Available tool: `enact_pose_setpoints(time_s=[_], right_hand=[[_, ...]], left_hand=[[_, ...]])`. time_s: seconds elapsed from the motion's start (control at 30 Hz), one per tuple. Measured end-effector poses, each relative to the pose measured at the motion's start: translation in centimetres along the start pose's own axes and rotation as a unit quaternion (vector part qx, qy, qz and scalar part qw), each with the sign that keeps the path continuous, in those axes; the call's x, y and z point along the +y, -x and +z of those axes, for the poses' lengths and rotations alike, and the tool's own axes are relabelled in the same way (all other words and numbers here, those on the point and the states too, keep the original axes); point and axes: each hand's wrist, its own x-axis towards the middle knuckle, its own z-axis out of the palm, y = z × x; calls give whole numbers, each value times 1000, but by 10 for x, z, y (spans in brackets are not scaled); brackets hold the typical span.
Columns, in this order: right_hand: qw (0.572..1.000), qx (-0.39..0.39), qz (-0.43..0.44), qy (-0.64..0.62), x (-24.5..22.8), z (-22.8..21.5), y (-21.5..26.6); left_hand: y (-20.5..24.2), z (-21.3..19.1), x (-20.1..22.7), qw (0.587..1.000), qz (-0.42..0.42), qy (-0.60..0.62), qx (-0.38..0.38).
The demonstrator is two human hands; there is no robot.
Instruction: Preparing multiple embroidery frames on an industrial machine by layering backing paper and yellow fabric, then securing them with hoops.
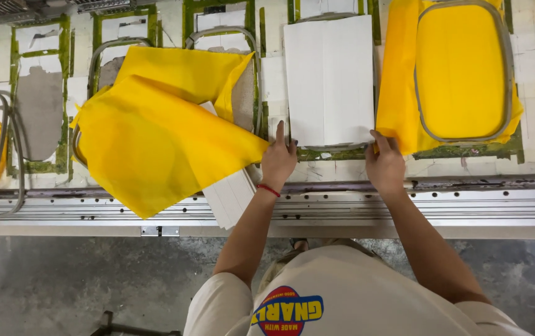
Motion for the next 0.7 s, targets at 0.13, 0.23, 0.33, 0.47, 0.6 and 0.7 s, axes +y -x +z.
enact_pose_setpoints(time_s=[0.13,0.23,0.33,0.47,0.6,0.7], right_hand=[[1000,-2,20,-14,2,4,-4],[1000,-1,8,-8,6,8,-5],[1000,10,15,-6,2,6,-5],[995,31,59,-74,19,18,-9],[983,36,109,-145,38,31,-11],[973,57,127,-182,31,26,-12]], left_hand=[[-12,14,-20,1000,-2,3,-11],[-15,17,-24,999,6,34,-18],[-18,17,-27,998,-2,62,-32],[-21,13,-29,993,-11,106,-46],[-12,0,-16,989,-13,134,-60],[-14,2,-21,988,-9,143,-63]])
